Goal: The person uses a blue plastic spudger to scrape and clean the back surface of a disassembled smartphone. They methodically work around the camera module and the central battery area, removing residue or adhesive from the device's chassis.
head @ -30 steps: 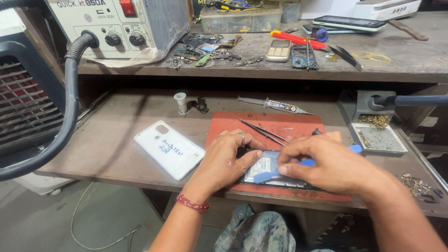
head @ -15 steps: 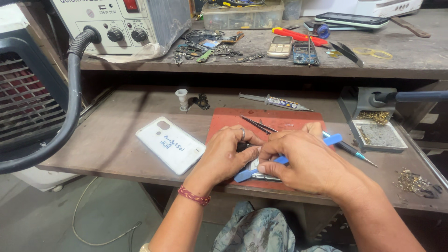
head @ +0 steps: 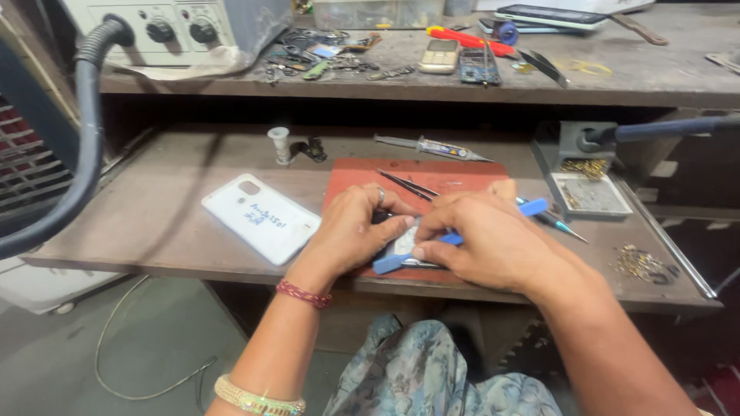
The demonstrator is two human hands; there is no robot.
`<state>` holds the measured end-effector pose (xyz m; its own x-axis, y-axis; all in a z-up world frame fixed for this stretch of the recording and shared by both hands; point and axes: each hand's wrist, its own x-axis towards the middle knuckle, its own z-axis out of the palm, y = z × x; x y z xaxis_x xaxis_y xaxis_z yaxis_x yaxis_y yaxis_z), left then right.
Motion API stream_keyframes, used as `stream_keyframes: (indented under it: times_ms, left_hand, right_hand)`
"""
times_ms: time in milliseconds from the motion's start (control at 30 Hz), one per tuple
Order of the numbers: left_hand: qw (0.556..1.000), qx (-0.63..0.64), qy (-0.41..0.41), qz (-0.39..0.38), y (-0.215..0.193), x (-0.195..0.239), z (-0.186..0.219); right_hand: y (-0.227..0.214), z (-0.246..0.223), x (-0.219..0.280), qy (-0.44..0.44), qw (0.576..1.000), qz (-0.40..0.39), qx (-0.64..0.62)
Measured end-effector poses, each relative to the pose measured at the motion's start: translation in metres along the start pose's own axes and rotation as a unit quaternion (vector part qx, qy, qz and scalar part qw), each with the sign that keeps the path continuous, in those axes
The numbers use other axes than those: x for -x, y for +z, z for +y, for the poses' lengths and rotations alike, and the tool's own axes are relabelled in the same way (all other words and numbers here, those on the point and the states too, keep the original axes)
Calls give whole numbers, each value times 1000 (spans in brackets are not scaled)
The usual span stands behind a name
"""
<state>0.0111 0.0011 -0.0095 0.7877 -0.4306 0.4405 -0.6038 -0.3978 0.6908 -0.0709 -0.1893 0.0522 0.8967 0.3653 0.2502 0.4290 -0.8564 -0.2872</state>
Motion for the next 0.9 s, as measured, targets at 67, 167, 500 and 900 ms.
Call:
stream_keyframes:
  times_ms: [67,167,500,900]
  left_hand:
    - [1000,-4,2,0,0,0,0]
    - [1000,-18,12,10,1,-1,0]
    - [1000,-8,7,24,0,4,4]
    - [1000,-19,5,24,1,2,3]
  right_hand:
    - [2,0,2,-13,1000,9,-10]
    - [1,4,7,8,1000,-11,3]
    - [-33,32,35,96,993,-50,38]
    - [-30,7,21,116,987,-61,94]
